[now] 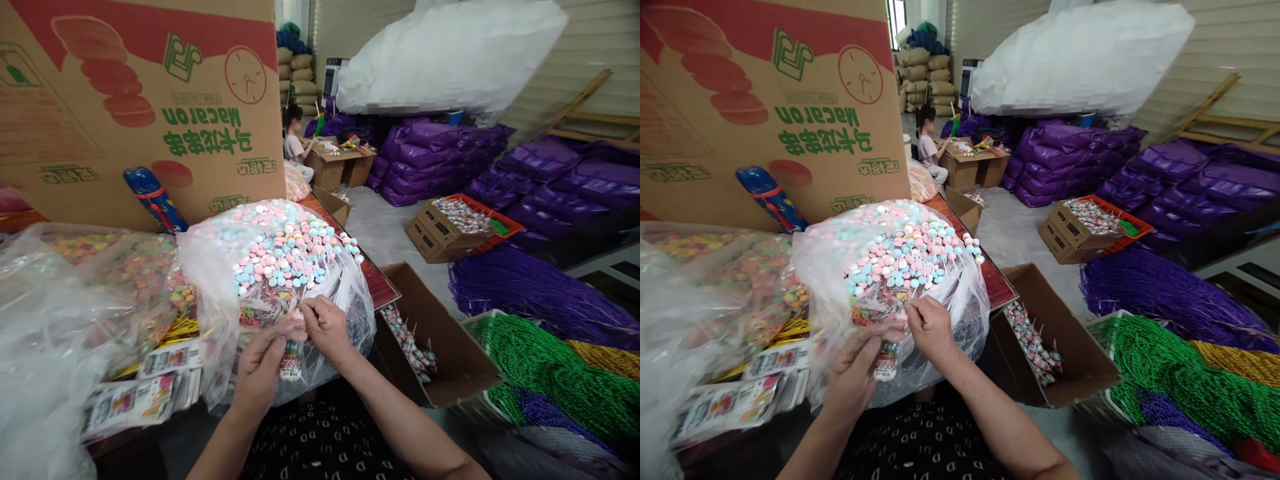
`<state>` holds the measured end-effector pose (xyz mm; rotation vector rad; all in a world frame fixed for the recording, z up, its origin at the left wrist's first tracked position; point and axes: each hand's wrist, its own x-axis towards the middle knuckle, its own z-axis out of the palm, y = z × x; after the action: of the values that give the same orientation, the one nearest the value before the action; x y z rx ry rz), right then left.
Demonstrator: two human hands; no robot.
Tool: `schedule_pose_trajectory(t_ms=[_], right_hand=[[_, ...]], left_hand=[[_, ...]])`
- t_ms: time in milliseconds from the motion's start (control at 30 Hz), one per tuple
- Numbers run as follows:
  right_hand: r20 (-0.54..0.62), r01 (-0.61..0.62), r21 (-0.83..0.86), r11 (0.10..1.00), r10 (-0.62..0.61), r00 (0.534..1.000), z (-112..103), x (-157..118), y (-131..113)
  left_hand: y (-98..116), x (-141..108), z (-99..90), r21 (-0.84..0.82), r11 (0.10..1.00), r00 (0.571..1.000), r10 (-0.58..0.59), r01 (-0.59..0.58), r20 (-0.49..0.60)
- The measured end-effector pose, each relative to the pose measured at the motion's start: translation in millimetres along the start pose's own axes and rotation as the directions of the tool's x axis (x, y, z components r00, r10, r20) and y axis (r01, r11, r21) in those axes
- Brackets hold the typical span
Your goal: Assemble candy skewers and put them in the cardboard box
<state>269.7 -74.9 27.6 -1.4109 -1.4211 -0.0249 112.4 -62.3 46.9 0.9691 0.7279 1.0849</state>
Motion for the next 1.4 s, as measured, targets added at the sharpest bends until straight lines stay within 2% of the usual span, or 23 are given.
schedule_pose_trajectory(t_ms=[67, 133, 200, 267, 300, 367, 500, 600, 733, 800, 867, 900, 933, 1000, 1033, 1100, 1167, 1233, 1300, 1367, 1400], right_hand=[[-0.043, 0.032, -0.015, 0.999, -0.032, 0.999, -1, 6, 1], [-0.061, 0.07, -0.023, 0.997, -0.071, 0.996, -4, 10, -1], [-0.044, 0.108, -0.017, 0.994, -0.108, 0.993, -7, 10, -4], [-0.025, 0.13, 0.004, 0.992, -0.129, 0.991, -10, 9, -7], [-0.028, 0.139, 0.018, 0.99, -0.139, 0.99, -12, 8, -8], [-0.056, 0.158, 0.039, 0.987, -0.156, 0.986, -13, 7, -10], [-0.088, 0.181, 0.043, 0.983, -0.177, 0.98, -12, 5, -13], [-0.115, 0.178, 0.012, 0.984, -0.175, 0.978, -9, 5, -12], [-0.134, 0.135, -0.031, 0.99, -0.138, 0.981, -9, 1, -13], [-0.128, 0.033, 0.01, 0.999, -0.032, 0.991, -7, -3, -14], [-0.104, -0.165, 0.135, 0.977, 0.179, 0.978, -4, -7, -17], [-0.069, -0.289, 0.23, 0.929, 0.312, 0.948, -3, -9, -18], [-0.011, -0.414, 0.336, 0.846, 0.443, 0.897, -2, -10, -20], [0.174, -0.615, 0.524, 0.59, 0.632, 0.755, -2, -11, -24], [0.289, -0.682, 0.583, 0.442, 0.671, 0.682, -3, -11, -25], [0.507, -0.764, 0.617, 0.188, 0.648, 0.568, -7, -8, -28], [0.671, -0.816, 0.578, 0.022, 0.556, 0.49, -11, -7, -28], [0.753, -0.843, 0.534, -0.06, 0.487, 0.442, -11, -8, -26], [0.771, -0.84, 0.532, -0.106, 0.47, 0.429, -9, -12, -24], [0.744, -0.809, 0.574, -0.125, 0.492, 0.452, -12, -15, -21], [0.719, -0.788, 0.603, -0.124, 0.513, 0.469, -17, -17, -18]], left_hand=[[-10, -2, 0.7, 0.029, 0.999, 0.995, 0.046, -0.044, -0.089], [-16, -1, 0.9, -0.02, 0.999, 0.993, -0.029, 0.027, -0.116], [-19, 1, 0.9, -0.082, 0.972, 0.975, -0.22, 0.22, 0.011], [-20, 2, 1.0, -0.105, 0.9, 0.898, -0.401, 0.423, 0.184], [-19, 2, 1.3, -0.119, 0.867, 0.862, -0.451, 0.485, 0.231], [-18, 1, 2.1, -0.16, 0.84, 0.847, -0.477, 0.518, 0.236], [-13, 4, 5.6, -0.195, 0.876, 0.897, -0.421, 0.44, 0.134], [-13, 6, 8.9, -0.189, 0.908, 0.927, -0.36, 0.373, 0.103], [-21, 8, 10.3, -0.098, 0.976, 0.981, -0.19, 0.193, 0.039], [-27, 9, 7.7, 0.034, 0.998, 0.998, -0.051, 0.05, 0.027], [-32, 11, 2.0, 0.244, 0.958, 0.987, 0.136, -0.154, 0.086], [-34, 13, -2.0, 0.354, 0.894, 0.961, 0.24, -0.274, 0.138], [-35, 16, -6.5, 0.457, 0.797, 0.919, 0.346, -0.395, 0.19], [-35, 23, -16.4, 0.592, 0.553, 0.799, 0.515, -0.586, 0.309], [-34, 27, -21.4, 0.621, 0.438, 0.735, 0.57, -0.65, 0.368], [-32, 36, -29.8, 0.619, 0.254, 0.611, 0.635, -0.743, 0.473], [-30, 44, -34.5, 0.582, 0.107, 0.488, 0.676, -0.806, 0.552], [-29, 48, -34.5, 0.553, 0.003, 0.394, 0.704, -0.833, 0.59], [-30, 49, -30.9, 0.534, -0.039, 0.344, 0.725, -0.845, 0.597], [-32, 47, -26.5, 0.524, -0.015, 0.352, 0.725, -0.851, 0.592], [-33, 45, -25.0, 0.53, 0.02, 0.38, 0.72, -0.848, 0.581]])
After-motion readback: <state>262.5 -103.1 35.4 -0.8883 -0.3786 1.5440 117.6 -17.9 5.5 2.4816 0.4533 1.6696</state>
